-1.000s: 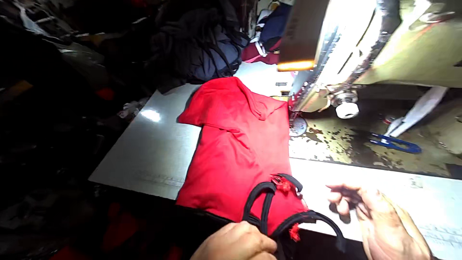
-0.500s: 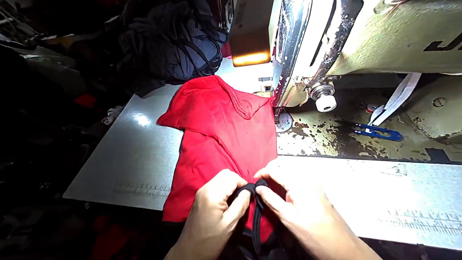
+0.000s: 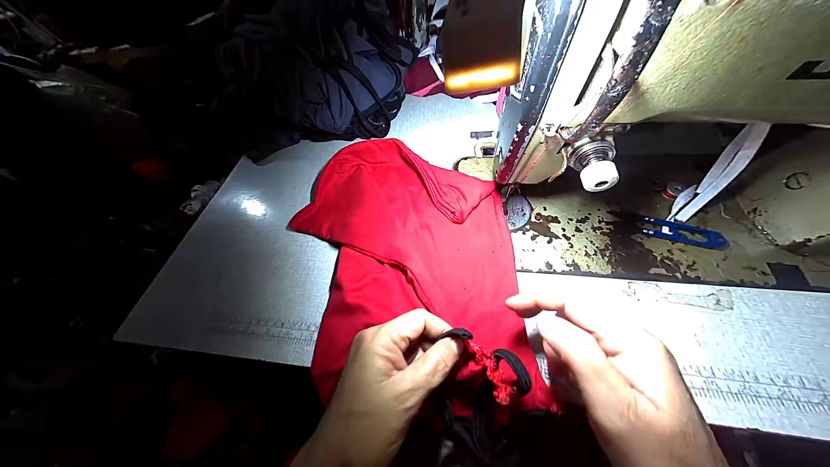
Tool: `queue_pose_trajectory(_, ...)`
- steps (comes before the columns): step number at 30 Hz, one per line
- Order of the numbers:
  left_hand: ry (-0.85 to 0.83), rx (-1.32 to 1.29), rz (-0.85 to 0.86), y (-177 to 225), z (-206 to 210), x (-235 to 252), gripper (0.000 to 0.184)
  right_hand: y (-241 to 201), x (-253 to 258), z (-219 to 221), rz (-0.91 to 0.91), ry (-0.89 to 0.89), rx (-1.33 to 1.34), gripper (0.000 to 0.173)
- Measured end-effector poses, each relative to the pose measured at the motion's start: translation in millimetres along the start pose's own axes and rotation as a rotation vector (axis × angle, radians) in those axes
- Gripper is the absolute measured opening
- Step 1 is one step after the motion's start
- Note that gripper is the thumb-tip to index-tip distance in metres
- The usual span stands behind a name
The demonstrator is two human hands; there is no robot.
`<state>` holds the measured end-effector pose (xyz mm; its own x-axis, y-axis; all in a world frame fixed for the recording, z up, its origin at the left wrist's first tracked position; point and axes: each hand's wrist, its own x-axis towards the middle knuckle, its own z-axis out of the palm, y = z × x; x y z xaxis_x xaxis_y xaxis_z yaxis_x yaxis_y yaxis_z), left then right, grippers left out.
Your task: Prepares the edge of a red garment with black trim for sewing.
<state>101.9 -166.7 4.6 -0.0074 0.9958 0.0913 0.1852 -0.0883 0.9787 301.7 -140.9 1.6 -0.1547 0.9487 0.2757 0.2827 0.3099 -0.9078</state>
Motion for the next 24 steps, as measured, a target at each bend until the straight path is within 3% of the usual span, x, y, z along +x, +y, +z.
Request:
queue_pose_trajectory(2, -0.008, -0.016, 0.011, 0.0, 1.2, -0.1, 0.011, -4.4, -0.7, 5.3, -0.133, -0.001, -0.119, 0.028)
queue_pose_trajectory(5, -0.021, -0.003, 0.036, 1.7, 1.1, -0.6, 0.012, -1.7, -3.0, 17.0, -0.183, -0.099, -0.267, 0.031)
queue_pose_trajectory(8, -0.028, 0.011, 0.051, 6.8, -3.6, -0.6, 0.012, -3.8, -3.0, 15.5, -0.053, -0.163, 0.034, 0.013)
queue_pose_trajectory(14, -0.172, -0.142, -0.029, 21.0, -14.9, 0.5, 0.013, -29.3, 1.0, -1.3, 0.404, -0.303, 0.559, 0.017)
queue_pose_trajectory(19, -0.319, -0.213, 0.015, 16.0, -20.3, 4.2, 0.005, -25.6, -1.6, 1.9, 0.433, -0.310, 0.683, 0.022)
queue_pose_trajectory(24, -0.325, -0.110, 0.110, 12.3, -19.2, 2.1, 0.005, -22.0, -6.0, 5.0, 0.385, -0.324, 0.543, 0.016)
